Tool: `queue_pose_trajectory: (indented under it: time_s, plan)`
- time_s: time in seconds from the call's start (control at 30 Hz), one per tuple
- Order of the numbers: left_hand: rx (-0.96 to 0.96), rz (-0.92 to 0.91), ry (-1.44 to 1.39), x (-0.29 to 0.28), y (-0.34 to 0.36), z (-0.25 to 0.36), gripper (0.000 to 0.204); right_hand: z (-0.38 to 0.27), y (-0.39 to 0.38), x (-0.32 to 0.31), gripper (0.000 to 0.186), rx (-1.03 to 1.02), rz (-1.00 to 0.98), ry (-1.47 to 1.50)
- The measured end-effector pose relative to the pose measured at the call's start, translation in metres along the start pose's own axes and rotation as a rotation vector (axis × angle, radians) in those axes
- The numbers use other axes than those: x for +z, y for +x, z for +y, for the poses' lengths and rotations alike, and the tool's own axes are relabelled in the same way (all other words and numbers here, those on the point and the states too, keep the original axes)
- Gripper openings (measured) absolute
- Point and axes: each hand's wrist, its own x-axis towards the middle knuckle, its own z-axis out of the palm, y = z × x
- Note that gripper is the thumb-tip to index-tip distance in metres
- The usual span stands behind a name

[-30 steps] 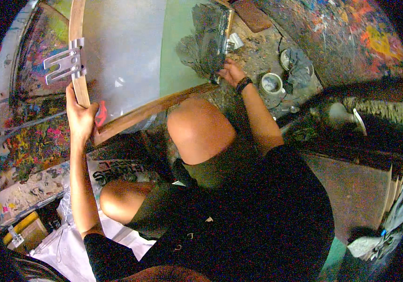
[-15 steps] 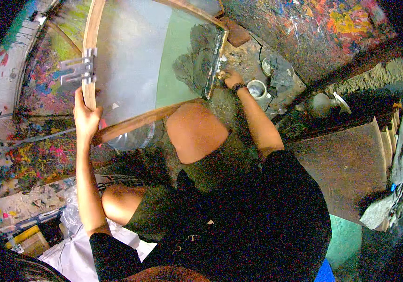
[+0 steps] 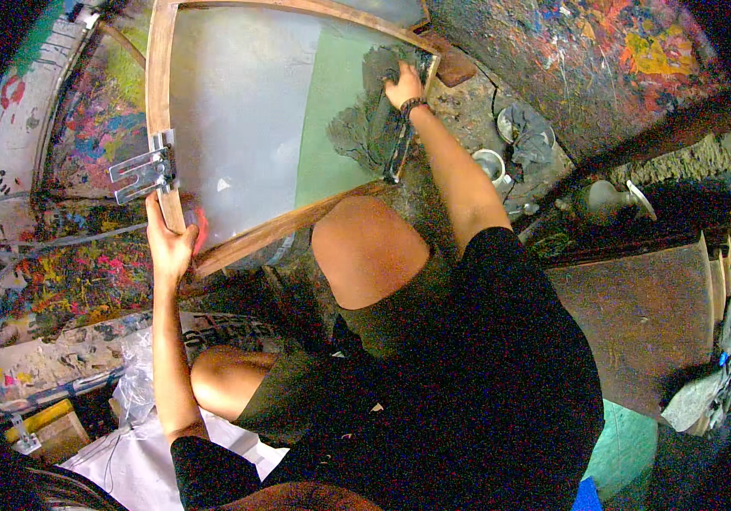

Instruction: Cleaning and preparing a screen for silk screen printing.

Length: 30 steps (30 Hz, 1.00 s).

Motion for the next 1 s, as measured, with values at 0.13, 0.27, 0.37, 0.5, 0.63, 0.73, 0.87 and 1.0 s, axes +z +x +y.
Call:
queue_pose_trajectory:
  time_s: [0.13,0.27,0.37,0.5,0.63,0.73,0.87,1.0]
  plan:
    - [0.015,0.022,-0.003,0.001,-0.002,-0.005,0.064,-0.009,-0.055,0.008,0.054,-0.009,-0.107,0.032]
    - [0.002,0.017,-0.015,0.001,-0.005,-0.009,0.066,-0.018,-0.074,0.005,0.048,-0.117,-0.075,0.083]
    - [0.011,0.029,0.017,0.000,-0.006,-0.013,0.067,-0.019,-0.069,-0.004,0.045,-0.146,-0.109,0.041]
    - [-0.012,0.015,0.023,-0.002,-0.006,-0.019,0.070,-0.013,-0.061,-0.016,0.042,-0.252,-0.134,0.007]
    - [0.014,0.012,-0.013,-0.002,-0.006,-0.024,0.070,-0.007,-0.058,-0.018,0.040,-0.314,-0.118,0.010]
    - [-0.045,-0.025,-0.080,-0.002,-0.006,-0.025,0.069,-0.002,-0.057,-0.015,0.041,-0.341,-0.092,0.023]
    - [0.054,0.016,-0.031,-0.001,-0.004,-0.022,0.066,0.002,-0.055,-0.012,0.042,-0.343,-0.085,0.024]
    - [-0.028,-0.018,-0.052,-0.002,-0.004,-0.018,0.066,0.002,-0.053,-0.014,0.041,-0.357,-0.080,0.031]
